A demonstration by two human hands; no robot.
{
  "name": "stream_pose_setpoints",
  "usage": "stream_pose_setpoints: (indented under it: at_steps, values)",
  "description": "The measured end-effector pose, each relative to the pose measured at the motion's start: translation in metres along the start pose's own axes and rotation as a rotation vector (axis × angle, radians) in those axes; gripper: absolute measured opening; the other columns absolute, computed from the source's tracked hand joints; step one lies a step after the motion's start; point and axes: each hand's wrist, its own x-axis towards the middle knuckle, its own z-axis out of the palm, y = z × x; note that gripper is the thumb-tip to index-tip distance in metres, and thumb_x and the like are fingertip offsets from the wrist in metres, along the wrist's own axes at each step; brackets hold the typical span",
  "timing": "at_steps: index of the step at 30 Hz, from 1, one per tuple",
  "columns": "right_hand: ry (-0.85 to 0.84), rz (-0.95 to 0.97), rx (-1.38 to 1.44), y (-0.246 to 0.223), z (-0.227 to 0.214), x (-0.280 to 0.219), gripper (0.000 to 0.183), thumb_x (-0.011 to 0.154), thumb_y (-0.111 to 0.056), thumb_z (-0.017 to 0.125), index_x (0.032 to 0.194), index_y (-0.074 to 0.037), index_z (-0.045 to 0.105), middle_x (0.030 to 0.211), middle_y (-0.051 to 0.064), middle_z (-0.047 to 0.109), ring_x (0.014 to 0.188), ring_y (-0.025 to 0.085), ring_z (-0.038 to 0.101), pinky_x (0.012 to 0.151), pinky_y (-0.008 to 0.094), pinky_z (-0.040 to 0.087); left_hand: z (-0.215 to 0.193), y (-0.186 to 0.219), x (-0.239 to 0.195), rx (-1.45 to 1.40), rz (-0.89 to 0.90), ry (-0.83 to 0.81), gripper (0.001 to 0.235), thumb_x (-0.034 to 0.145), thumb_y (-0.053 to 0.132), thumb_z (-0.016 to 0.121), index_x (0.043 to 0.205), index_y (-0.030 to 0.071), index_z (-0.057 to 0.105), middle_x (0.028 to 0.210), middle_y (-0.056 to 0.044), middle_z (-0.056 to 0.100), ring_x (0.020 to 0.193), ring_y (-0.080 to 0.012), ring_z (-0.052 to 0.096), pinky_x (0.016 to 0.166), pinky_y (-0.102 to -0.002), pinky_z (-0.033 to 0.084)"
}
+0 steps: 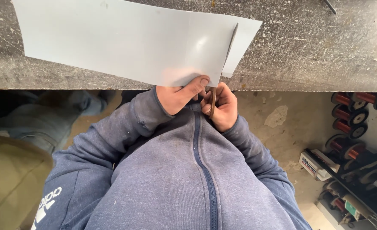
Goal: Measure and mark a plastic sheet using a ruler and a metal scribe before cutting it.
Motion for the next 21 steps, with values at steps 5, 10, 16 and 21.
stream_pose_setpoints:
  at_steps: [5, 10, 16, 21]
  values:
    - [0.009, -0.040, 0.110, -0.010, 0.008, 0.005, 0.062, 0.086, -0.039, 0.088, 0.122, -0.001, 0.055, 0.097, 0.005, 0.067, 0.080, 0.008, 0.060, 0.070, 0.022, 0.048, 0.004, -0.008, -0.005, 0.030, 0.093, -0.026, 0.022, 0.109, 0.018, 0.061, 0.121, 0.001, 0.068, 0.100, -0.006, 0.074, 0.088, -0.0127, 0.071, 0.075, -0.026, 0.058]
    - [-0.014, -0.041, 0.104, -0.007, 0.007, 0.004, 0.061, 0.090, -0.035, 0.088, 0.127, 0.000, 0.054, 0.103, 0.004, 0.066, 0.083, 0.008, 0.059, 0.071, 0.023, 0.048, 0.004, -0.005, -0.005, 0.041, 0.052, -0.036, 0.023, 0.109, 0.018, 0.061, 0.122, 0.000, 0.068, 0.102, -0.006, 0.074, 0.089, -0.0122, 0.070, 0.077, -0.026, 0.058]
    - [-0.015, -0.036, 0.102, -0.008, 0.008, 0.004, 0.063, 0.090, -0.034, 0.087, 0.131, 0.000, 0.054, 0.106, 0.004, 0.066, 0.088, 0.009, 0.060, 0.071, 0.023, 0.049, 0.003, -0.008, -0.005, 0.023, 0.013, -0.033, 0.024, 0.108, 0.019, 0.061, 0.121, 0.000, 0.068, 0.099, -0.006, 0.074, 0.085, -0.0118, 0.070, 0.074, -0.026, 0.058]
    - [0.019, -0.016, 0.080, -0.010, 0.008, 0.005, 0.062, 0.089, -0.035, 0.086, 0.129, 0.000, 0.054, 0.101, 0.004, 0.065, 0.086, 0.008, 0.060, 0.070, 0.023, 0.050, 0.003, -0.005, -0.006, -0.002, 0.052, -0.045, 0.025, 0.110, 0.019, 0.059, 0.123, 0.000, 0.067, 0.102, -0.006, 0.074, 0.088, -0.0116, 0.070, 0.077, -0.025, 0.058]
